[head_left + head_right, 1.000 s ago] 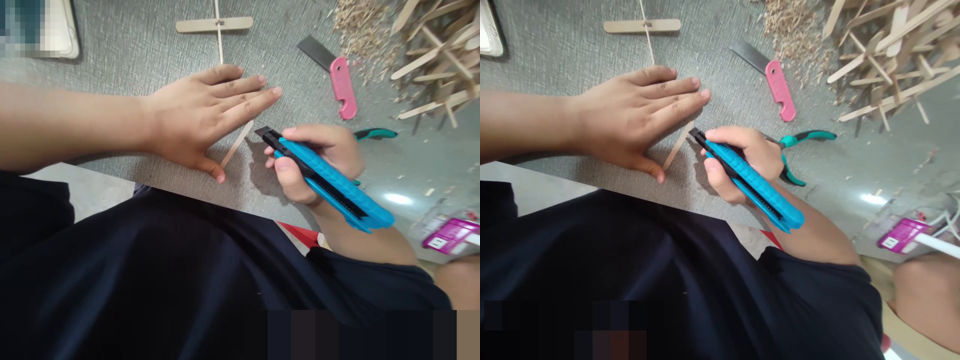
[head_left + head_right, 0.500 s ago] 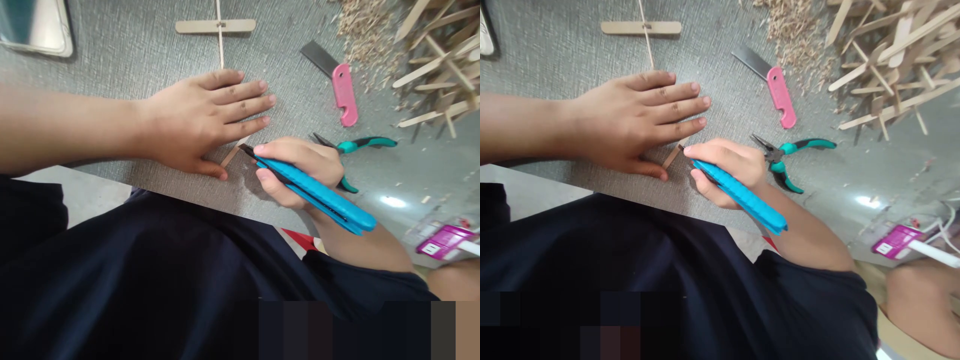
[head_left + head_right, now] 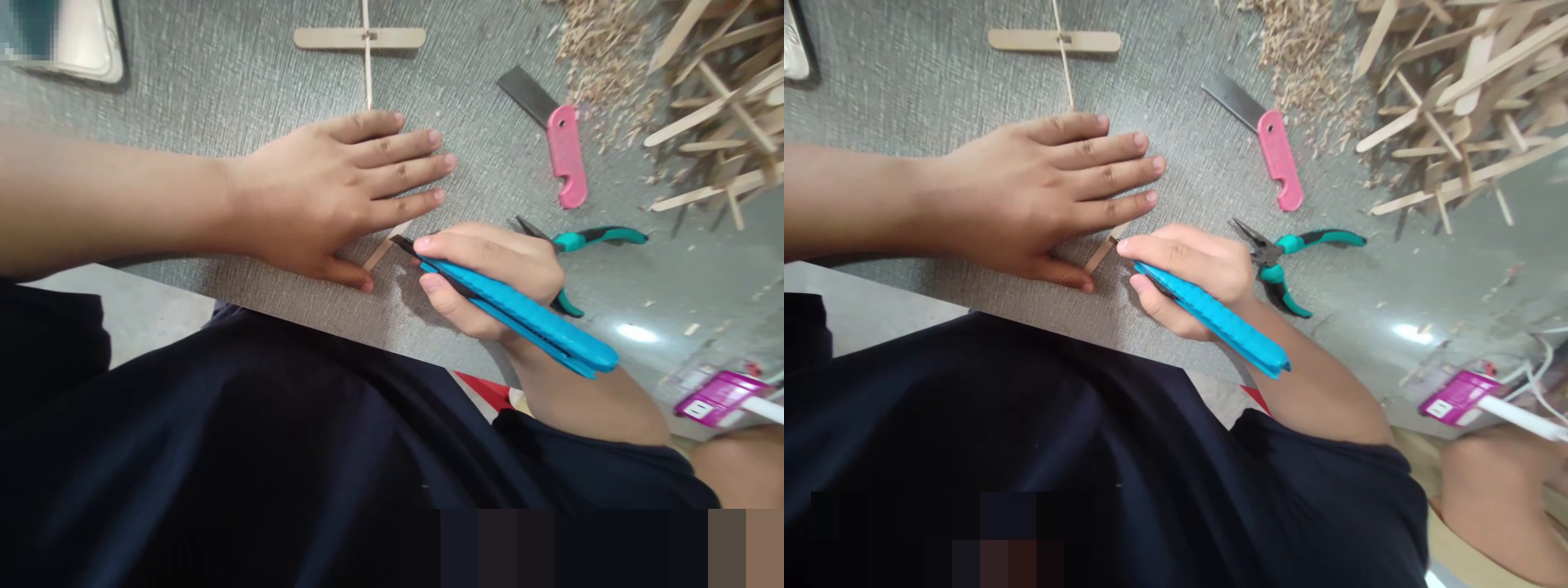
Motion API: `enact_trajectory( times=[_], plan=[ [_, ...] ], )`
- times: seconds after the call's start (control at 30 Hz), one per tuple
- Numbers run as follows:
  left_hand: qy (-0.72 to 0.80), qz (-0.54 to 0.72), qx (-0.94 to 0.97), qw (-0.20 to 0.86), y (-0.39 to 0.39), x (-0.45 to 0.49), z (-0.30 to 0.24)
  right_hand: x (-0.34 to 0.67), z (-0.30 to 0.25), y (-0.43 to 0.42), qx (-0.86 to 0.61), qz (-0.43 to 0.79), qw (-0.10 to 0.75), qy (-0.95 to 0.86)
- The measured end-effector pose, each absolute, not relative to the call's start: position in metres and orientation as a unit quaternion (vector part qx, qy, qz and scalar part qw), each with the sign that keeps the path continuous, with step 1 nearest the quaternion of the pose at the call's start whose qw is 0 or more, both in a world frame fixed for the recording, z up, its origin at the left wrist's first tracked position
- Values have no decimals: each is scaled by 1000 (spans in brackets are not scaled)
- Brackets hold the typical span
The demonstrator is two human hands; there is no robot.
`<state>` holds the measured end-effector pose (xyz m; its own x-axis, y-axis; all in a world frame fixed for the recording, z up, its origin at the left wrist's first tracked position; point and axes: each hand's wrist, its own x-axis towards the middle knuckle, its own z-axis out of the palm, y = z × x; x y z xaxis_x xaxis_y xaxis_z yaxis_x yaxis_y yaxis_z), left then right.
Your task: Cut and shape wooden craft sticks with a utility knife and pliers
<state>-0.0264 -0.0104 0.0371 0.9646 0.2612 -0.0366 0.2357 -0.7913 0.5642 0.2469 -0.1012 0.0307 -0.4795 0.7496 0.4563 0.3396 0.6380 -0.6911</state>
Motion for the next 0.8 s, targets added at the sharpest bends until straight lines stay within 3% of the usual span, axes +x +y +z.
enact_trajectory(
  times=[0.33, 0.57, 0.8],
  plan=[
    [112, 44, 969, 217, -10, -28, 37, 245, 35, -103, -340, 284, 383, -810],
    [124, 53, 951, 277, -10, -26, 36, 248, 33, -106, -346, 291, 376, -809],
    [116, 23, 973, 199, -10, -26, 46, 250, 32, -107, -350, 254, 334, -837]
  ],
)
